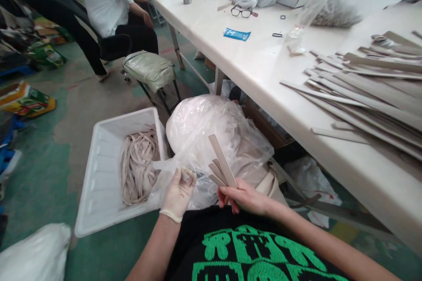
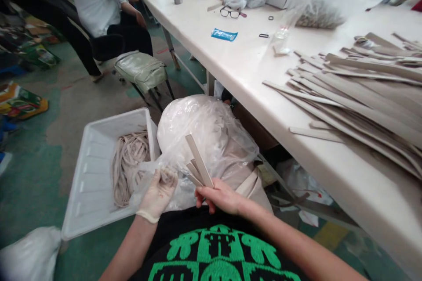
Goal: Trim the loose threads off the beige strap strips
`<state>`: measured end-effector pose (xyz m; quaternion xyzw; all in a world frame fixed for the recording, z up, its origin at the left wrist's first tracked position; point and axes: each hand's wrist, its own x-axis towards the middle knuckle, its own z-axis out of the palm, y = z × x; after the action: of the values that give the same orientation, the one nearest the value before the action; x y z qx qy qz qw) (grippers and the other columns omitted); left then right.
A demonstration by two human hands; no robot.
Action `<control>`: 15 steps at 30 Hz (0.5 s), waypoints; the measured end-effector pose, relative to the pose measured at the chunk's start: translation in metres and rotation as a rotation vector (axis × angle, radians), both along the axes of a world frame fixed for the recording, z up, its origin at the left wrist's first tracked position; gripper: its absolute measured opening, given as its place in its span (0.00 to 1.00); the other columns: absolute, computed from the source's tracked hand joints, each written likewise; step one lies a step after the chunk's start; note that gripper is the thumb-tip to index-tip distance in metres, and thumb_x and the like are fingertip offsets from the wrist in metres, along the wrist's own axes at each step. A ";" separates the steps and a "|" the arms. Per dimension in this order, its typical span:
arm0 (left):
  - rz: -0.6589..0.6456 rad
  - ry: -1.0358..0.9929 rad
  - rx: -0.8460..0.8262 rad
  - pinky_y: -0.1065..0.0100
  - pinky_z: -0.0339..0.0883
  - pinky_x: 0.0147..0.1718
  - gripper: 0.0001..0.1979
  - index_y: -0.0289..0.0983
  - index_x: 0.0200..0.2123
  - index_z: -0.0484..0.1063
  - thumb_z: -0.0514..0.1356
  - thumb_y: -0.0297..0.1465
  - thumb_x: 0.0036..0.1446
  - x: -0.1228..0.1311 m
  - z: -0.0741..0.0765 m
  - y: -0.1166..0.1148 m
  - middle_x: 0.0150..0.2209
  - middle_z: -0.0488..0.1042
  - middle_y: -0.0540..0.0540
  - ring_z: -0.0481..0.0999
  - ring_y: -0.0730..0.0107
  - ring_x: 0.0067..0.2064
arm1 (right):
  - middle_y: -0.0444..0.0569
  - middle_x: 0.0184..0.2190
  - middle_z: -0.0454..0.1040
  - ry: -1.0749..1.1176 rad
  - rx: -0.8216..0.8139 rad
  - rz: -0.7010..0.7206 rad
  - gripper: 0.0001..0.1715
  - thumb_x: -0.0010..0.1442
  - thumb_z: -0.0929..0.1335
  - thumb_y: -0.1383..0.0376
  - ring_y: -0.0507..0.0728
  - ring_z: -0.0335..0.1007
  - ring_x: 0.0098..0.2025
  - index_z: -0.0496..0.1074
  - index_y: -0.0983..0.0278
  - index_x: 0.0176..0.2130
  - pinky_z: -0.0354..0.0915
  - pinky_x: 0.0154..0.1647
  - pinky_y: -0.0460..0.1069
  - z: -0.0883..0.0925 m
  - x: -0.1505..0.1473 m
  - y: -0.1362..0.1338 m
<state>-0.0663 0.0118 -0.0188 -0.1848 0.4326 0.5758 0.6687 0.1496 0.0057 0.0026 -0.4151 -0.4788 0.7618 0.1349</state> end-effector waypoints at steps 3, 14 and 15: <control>-0.025 -0.008 0.043 0.67 0.76 0.34 0.13 0.34 0.26 0.74 0.57 0.24 0.63 0.016 -0.003 -0.005 0.25 0.77 0.50 0.78 0.73 0.28 | 0.49 0.30 0.76 -0.015 0.035 0.021 0.19 0.64 0.63 0.53 0.49 0.63 0.19 0.72 0.64 0.32 0.61 0.21 0.45 0.003 -0.007 -0.003; -0.094 0.036 0.198 0.71 0.74 0.39 0.07 0.37 0.30 0.76 0.60 0.27 0.61 0.033 0.019 -0.001 0.31 0.80 0.49 0.80 0.72 0.37 | 0.48 0.28 0.76 -0.064 0.107 0.002 0.16 0.60 0.64 0.55 0.50 0.62 0.18 0.72 0.63 0.31 0.59 0.20 0.45 0.016 -0.028 0.006; -0.114 0.068 0.202 0.70 0.74 0.40 0.05 0.37 0.31 0.76 0.61 0.28 0.60 0.035 0.018 -0.003 0.33 0.80 0.49 0.80 0.71 0.37 | 0.47 0.28 0.76 -0.065 0.097 0.001 0.16 0.59 0.64 0.55 0.50 0.62 0.18 0.72 0.63 0.30 0.59 0.19 0.45 0.014 -0.029 0.007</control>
<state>-0.0318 0.0091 -0.0012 -0.0720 0.4048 0.5833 0.7005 0.1206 0.0131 0.0163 -0.4324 -0.5197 0.7237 0.1388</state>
